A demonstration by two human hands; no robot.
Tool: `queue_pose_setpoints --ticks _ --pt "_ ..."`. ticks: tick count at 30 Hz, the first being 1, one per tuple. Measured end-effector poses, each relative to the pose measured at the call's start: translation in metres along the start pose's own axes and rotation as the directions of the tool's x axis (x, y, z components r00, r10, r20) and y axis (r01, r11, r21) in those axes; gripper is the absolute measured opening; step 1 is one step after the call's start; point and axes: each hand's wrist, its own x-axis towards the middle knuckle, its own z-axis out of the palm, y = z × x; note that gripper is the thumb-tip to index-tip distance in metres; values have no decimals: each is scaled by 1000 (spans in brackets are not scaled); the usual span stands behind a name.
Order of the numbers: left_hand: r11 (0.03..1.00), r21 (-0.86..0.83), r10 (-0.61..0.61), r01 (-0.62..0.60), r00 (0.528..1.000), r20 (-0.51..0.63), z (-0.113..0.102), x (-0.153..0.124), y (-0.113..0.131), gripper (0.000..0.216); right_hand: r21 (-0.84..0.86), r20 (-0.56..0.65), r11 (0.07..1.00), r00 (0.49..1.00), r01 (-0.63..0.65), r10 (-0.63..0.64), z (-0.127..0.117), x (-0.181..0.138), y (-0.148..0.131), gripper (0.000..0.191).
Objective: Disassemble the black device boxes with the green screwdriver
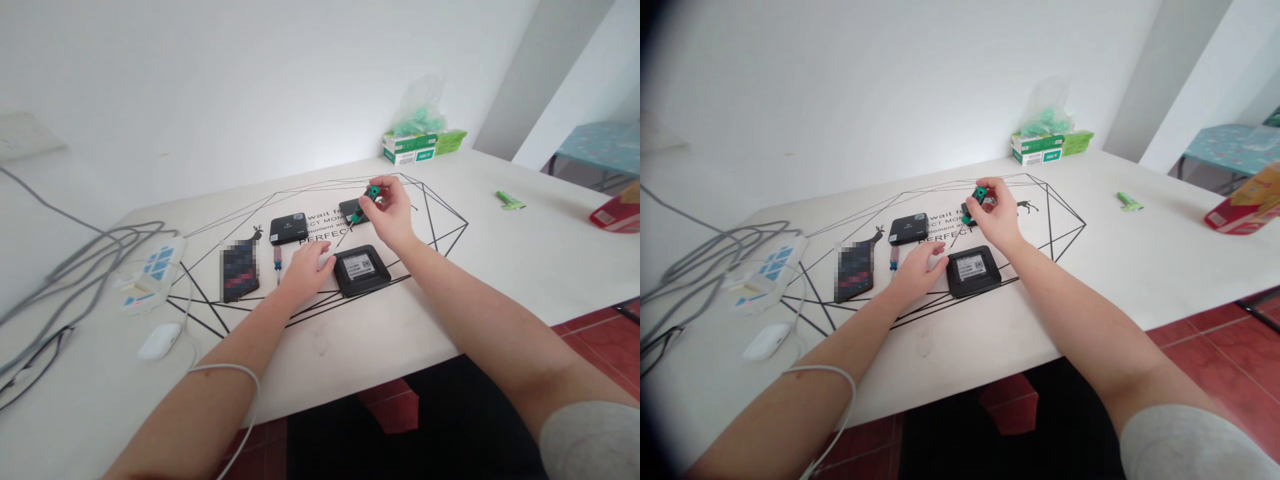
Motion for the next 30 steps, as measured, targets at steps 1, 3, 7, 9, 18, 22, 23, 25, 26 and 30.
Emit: queue_pose_setpoints --ticks 1,3,7,9,18,22,23,25,26,30 --pt "1000 -6 2 -2 1000 -25 0 1 0 34 13 4 1000 1000 2 -2 1 -1 -2 29" --pt "1000 -30 2 -3 999 -37 0 2 1 29 37 16 999 1000 10 -10 2 -4 -7 29" --pt "995 -94 -28 29 1000 11 -1 6 3 28 69 50 997 998 42 -45 3 -6 -11 28" --pt "991 -120 -53 56 998 29 -1 7 3 27 72 59 996 997 54 -59 3 -7 -13 29" --pt "981 -167 -92 96 995 33 0 6 5 19 97 58 994 997 43 -49 3 -8 -16 29" --pt "986 -159 -54 55 998 15 0 6 5 20 83 57 995 997 51 -56 3 -8 -19 29" --pt "986 -159 -44 45 999 11 0 6 5 20 78 58 996 997 52 -57 3 -8 -19 29" --pt "987 -160 -30 30 1000 5 -1 6 6 19 69 60 996 997 50 -54 3 -8 -20 29" --pt "987 -160 -26 27 1000 5 -1 6 6 19 66 62 997 997 47 -51 3 -8 -21 29" --pt "987 -160 -32 32 999 2 -1 5 7 20 71 68 996 996 49 -54 3 -8 -22 29"
